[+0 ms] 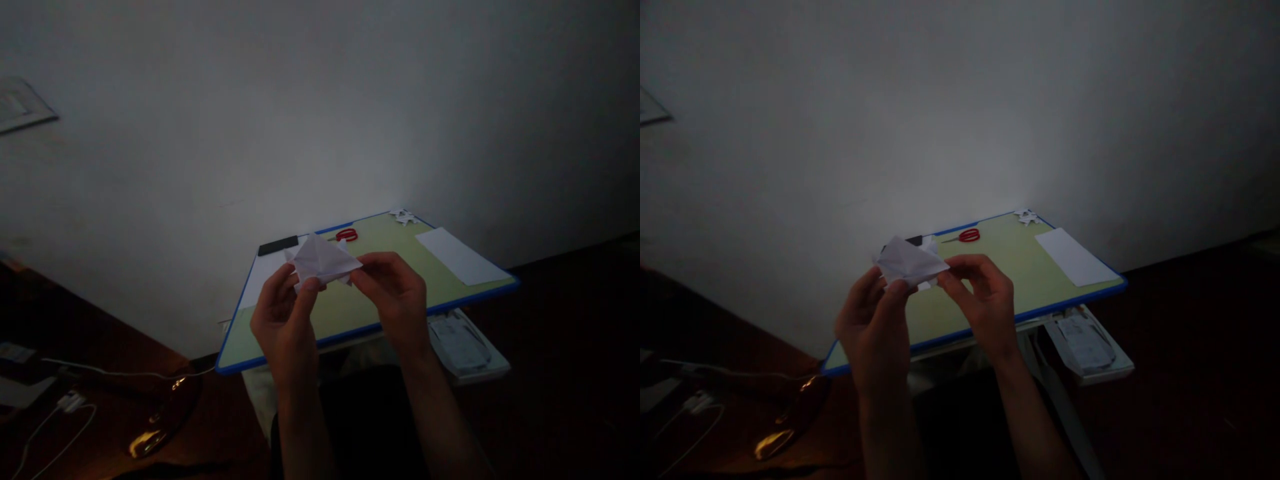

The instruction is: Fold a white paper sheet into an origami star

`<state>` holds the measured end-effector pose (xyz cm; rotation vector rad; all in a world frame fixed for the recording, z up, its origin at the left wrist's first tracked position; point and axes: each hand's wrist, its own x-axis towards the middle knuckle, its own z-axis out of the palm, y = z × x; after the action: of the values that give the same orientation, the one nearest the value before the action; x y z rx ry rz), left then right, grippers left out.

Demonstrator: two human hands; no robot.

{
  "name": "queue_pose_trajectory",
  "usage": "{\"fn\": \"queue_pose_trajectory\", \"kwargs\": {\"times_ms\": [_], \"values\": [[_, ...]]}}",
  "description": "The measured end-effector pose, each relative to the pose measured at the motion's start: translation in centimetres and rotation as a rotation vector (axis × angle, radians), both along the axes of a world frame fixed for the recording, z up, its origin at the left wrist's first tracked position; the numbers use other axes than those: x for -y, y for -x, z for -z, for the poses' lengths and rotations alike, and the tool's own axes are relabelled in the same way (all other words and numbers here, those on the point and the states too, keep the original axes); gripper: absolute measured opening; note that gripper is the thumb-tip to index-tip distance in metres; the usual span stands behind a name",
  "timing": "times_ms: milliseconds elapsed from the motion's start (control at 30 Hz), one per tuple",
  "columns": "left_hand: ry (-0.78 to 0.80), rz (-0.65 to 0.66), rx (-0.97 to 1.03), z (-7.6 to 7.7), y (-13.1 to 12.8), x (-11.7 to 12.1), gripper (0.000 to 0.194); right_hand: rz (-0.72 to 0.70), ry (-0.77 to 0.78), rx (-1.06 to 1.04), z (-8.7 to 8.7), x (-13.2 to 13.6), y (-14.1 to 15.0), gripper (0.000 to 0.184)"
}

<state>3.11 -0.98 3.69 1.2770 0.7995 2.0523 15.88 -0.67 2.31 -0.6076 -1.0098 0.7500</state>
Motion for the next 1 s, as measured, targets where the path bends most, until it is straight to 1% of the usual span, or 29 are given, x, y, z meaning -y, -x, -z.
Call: {"fn": "queue_pose_trajectory", "kwargs": {"times_ms": [33,100,267,367,467,567,633,733,867,1000], "values": [[0.003,0.040,0.016,0.0,-0.1,0.0,0.026,-0.012,-0.004,-0.013,0.0,0.0,-0.1,0.016],[0.015,0.073,0.026,0.0,-0.2,0.0,0.019,-0.035,-0.013,-0.039,0.0,0.0,-0.1,0.015],[0.063,0.058,0.029,-0.2,-0.6,0.1,0.013,-0.039,-0.029,-0.053,-0.1,0.1,-0.1,0.014],[0.086,0.047,0.006,-0.2,-0.8,0.2,0.012,-0.003,-0.040,-0.023,-0.2,0.4,-0.2,0.017],[0.099,0.011,-0.047,-0.1,-0.9,0.4,0.013,0.066,-0.075,-0.006,-0.3,0.8,-0.2,0.024],[0.093,-0.003,-0.051,0.1,-1.1,0.6,0.012,0.120,-0.095,0.003,-0.4,1.1,-0.3,0.020],[0.079,0.014,-0.043,0.1,-1.2,0.7,0.011,0.115,-0.069,-0.006,-0.4,1.2,-0.3,0.015],[0.059,0.030,-0.038,0.0,-1.4,0.9,0.010,0.097,-0.029,-0.031,-0.4,1.2,-0.3,0.013],[0.051,0.014,-0.027,-0.4,-1.7,1.0,0.008,0.093,-0.024,-0.035,-0.3,1.2,-0.1,0.013],[0.039,0.027,0.018,-0.6,-1.9,1.2,0.003,0.051,-0.013,-0.092,-0.4,1.2,0.1,0.012]]}}
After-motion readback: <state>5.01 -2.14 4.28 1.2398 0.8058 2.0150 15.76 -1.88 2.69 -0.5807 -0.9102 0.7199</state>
